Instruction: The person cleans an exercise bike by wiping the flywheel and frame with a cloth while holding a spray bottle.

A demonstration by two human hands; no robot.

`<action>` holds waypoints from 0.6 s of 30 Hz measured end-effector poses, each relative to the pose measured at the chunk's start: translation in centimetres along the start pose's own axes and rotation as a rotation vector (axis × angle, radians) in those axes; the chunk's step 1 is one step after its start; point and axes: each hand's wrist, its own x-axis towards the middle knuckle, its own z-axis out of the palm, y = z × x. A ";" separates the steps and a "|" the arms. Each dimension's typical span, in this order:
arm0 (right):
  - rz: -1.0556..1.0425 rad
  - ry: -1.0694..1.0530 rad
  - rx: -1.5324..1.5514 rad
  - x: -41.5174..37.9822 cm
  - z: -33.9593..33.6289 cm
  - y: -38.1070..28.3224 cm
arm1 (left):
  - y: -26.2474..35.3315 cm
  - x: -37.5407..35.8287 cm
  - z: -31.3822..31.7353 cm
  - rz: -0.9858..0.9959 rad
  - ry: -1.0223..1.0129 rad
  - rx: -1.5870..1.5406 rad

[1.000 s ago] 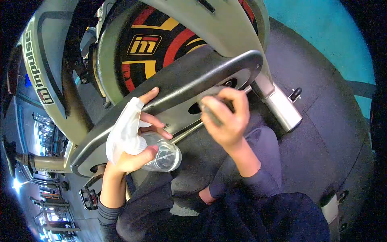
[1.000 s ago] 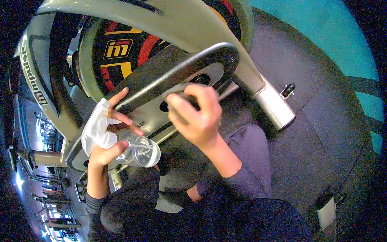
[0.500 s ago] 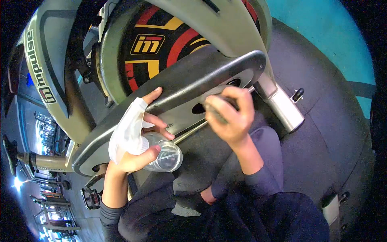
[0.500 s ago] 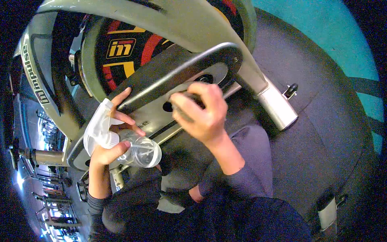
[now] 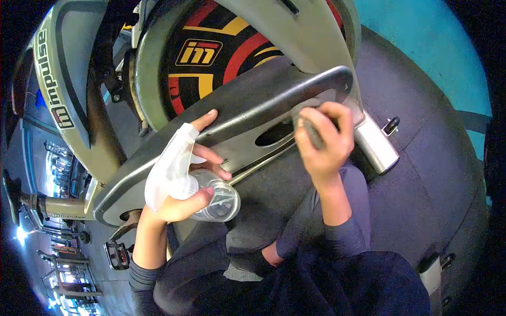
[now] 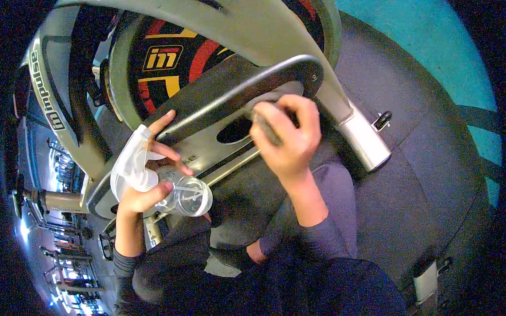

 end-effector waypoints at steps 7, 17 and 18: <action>-0.133 -0.099 0.095 -1.2 1.3 -2.4 | -0.5 0.1 -0.3 -0.015 -0.021 -0.021; -0.024 -0.100 0.087 -0.4 0.3 -1.9 | -0.4 0.1 -0.2 -0.012 -0.007 -0.019; -0.092 -0.155 0.105 -0.6 0.6 -2.6 | -0.4 0.0 -0.1 -0.014 -0.009 -0.015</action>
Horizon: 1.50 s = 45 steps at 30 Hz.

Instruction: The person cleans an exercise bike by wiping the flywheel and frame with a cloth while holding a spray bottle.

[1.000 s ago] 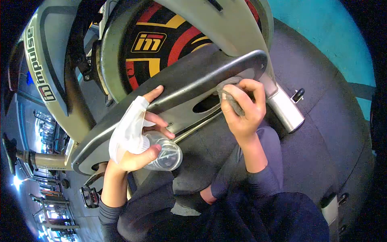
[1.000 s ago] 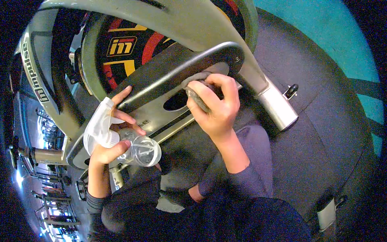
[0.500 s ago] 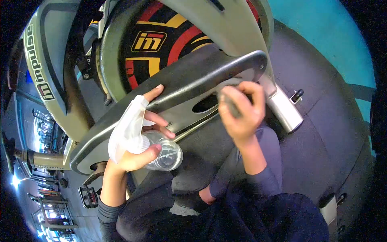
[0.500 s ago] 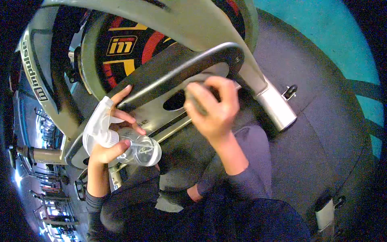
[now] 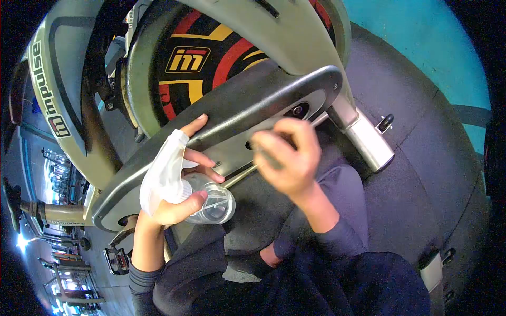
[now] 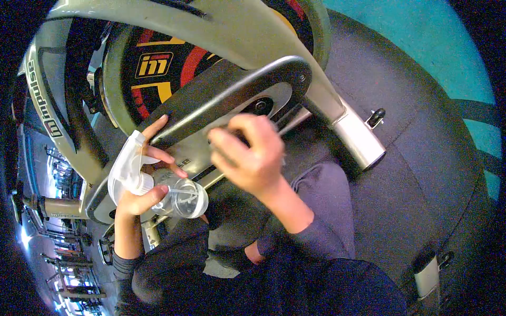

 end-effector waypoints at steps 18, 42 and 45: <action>0.023 0.019 -0.069 1.2 -0.9 0.8 | 0.0 -0.1 0.2 0.008 0.009 0.084; 0.106 0.098 -0.131 1.4 -2.3 2.3 | -0.3 -0.2 0.3 0.058 0.037 0.123; 0.094 0.112 -0.028 1.2 -1.0 1.4 | 0.2 -0.2 0.4 -0.010 0.054 0.101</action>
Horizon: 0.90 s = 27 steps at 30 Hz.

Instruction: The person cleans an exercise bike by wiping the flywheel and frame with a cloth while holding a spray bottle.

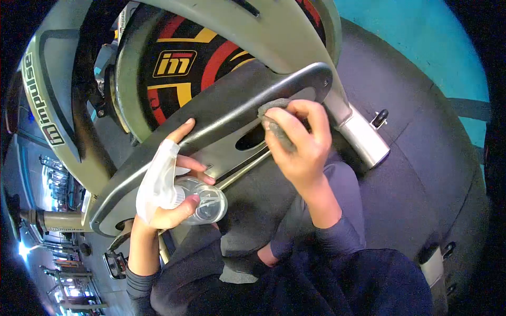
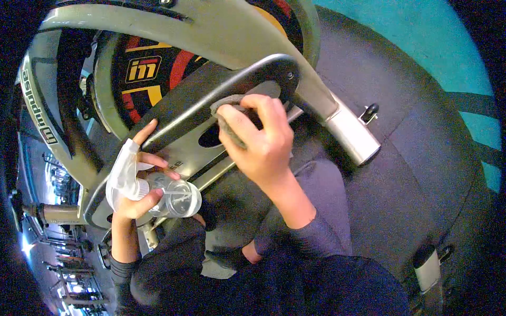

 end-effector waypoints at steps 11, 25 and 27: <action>-0.021 -0.028 -0.128 0.6 -1.2 0.7 | -0.4 0.1 0.0 0.059 0.007 0.012; -0.215 0.036 -0.156 -0.7 1.3 -1.4 | -0.2 0.2 0.0 0.049 -0.053 0.004; -0.258 -0.058 -0.220 -2.1 2.4 -3.7 | -0.3 0.2 0.0 0.044 -0.048 0.008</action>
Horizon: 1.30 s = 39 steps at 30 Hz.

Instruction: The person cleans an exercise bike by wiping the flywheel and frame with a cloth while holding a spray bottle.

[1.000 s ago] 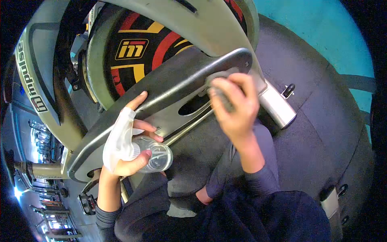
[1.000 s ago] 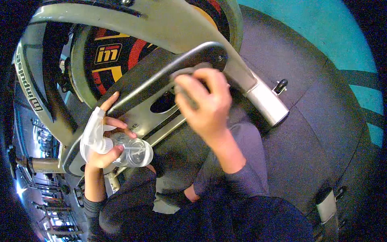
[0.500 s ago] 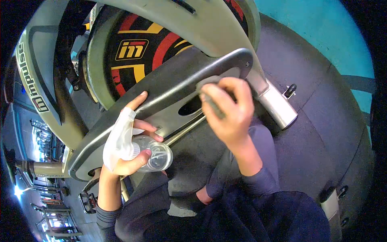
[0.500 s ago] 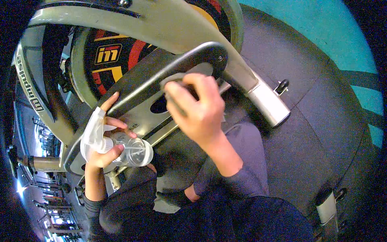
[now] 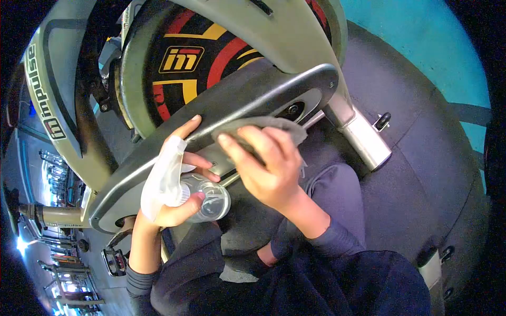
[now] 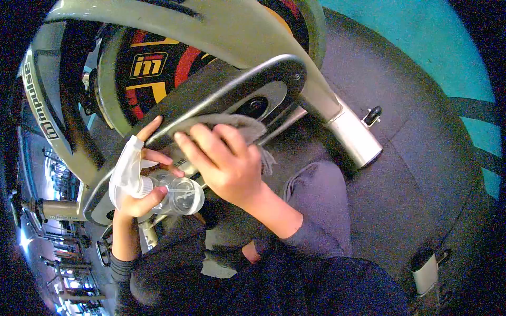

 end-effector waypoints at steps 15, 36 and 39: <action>0.083 0.038 0.030 0.7 -0.9 2.3 | -0.2 0.0 0.0 0.017 -0.030 -0.029; 0.104 0.059 -0.046 2.1 -2.6 5.6 | -0.6 0.0 -0.4 0.047 -0.045 0.010; 0.340 0.074 -0.087 1.5 -3.8 8.7 | -0.4 -0.1 -0.2 -0.011 -0.024 -0.033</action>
